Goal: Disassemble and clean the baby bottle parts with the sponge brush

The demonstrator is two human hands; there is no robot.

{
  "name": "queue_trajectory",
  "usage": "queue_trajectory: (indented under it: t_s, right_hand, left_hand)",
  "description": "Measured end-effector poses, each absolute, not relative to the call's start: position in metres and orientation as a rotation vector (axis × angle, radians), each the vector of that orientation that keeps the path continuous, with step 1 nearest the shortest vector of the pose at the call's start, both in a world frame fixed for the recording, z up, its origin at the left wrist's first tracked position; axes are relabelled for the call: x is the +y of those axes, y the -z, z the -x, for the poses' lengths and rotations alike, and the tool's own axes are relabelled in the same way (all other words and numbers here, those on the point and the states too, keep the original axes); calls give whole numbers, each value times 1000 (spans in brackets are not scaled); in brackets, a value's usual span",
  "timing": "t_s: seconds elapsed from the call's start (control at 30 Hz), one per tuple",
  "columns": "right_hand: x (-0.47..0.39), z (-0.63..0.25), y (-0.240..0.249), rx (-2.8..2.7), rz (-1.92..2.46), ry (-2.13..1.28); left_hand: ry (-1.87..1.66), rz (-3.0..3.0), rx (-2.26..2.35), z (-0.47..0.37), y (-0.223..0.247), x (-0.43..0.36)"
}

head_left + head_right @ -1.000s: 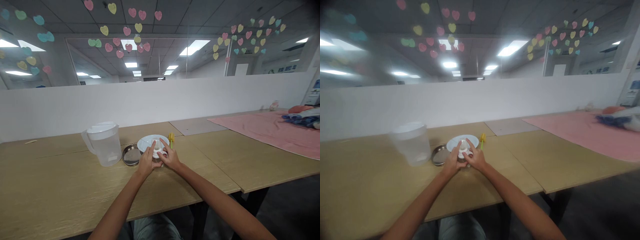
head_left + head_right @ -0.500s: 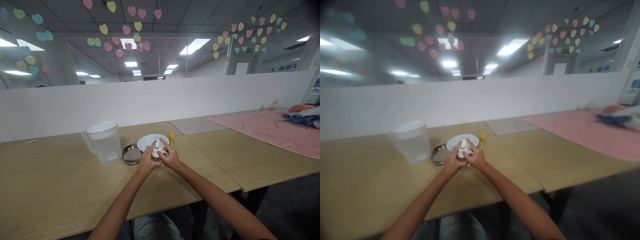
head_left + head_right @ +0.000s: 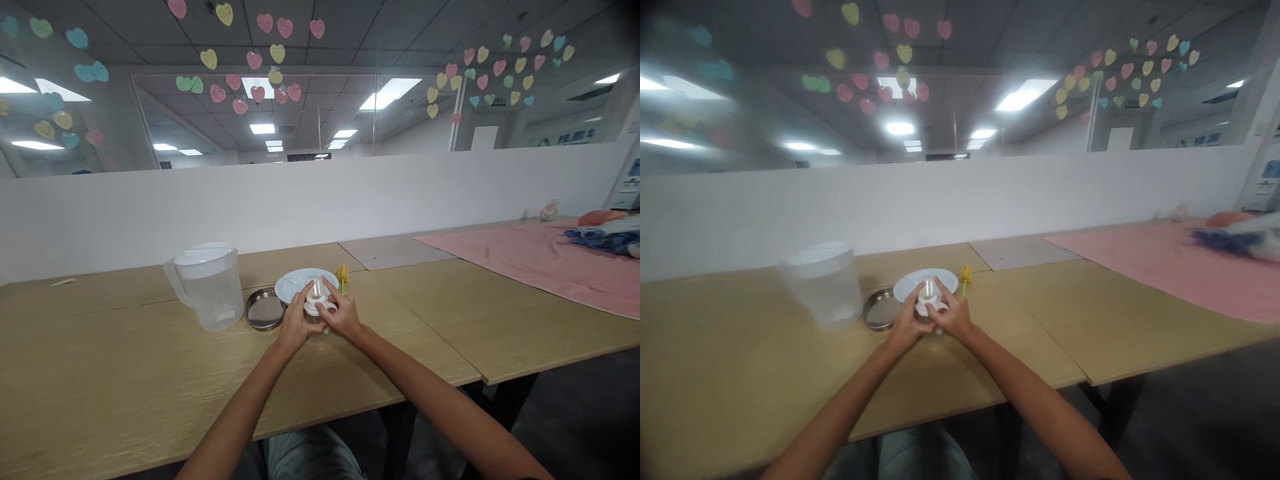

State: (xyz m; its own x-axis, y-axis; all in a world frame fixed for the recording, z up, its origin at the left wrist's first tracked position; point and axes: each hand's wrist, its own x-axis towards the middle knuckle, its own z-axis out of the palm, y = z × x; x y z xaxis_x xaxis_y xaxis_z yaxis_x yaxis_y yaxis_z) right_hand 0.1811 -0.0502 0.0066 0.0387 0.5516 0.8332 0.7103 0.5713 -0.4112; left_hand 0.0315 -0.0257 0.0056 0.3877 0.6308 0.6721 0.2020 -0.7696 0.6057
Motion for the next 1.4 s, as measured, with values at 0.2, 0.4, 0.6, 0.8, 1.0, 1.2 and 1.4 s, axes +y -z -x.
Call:
queue_trajectory:
  t_s: [0.2, 0.4, 0.6, 0.8, 1.0, 1.2, 1.4]
  right_hand:
    - [-50, -181, -7, -1627, 1076, 149]
    - [-51, -180, -9, -1637, 1078, 115]
    - [-51, -179, -8, -1626, 1072, 77]
    - [-49, -178, -6, -1621, 1035, 37]
    - [-46, -178, -4, -1617, 1029, -4]
    - [-48, -178, -7, -1645, 1056, -19]
    - [-53, -179, -5, -1722, 1091, 28]
  left_hand:
    - [-1358, -2171, 712, -31, -6, -27]
    - [-1350, -2186, 725, -32, -5, -26]
    - [-1356, -2210, 743, -32, -6, -27]
    - [-1336, -2186, 726, -31, -5, -27]
    - [-1354, -2155, 710, -31, -7, -28]
    - [-1340, -2061, 706, -31, -8, -29]
    - [-1326, -2049, 677, -31, -8, -30]
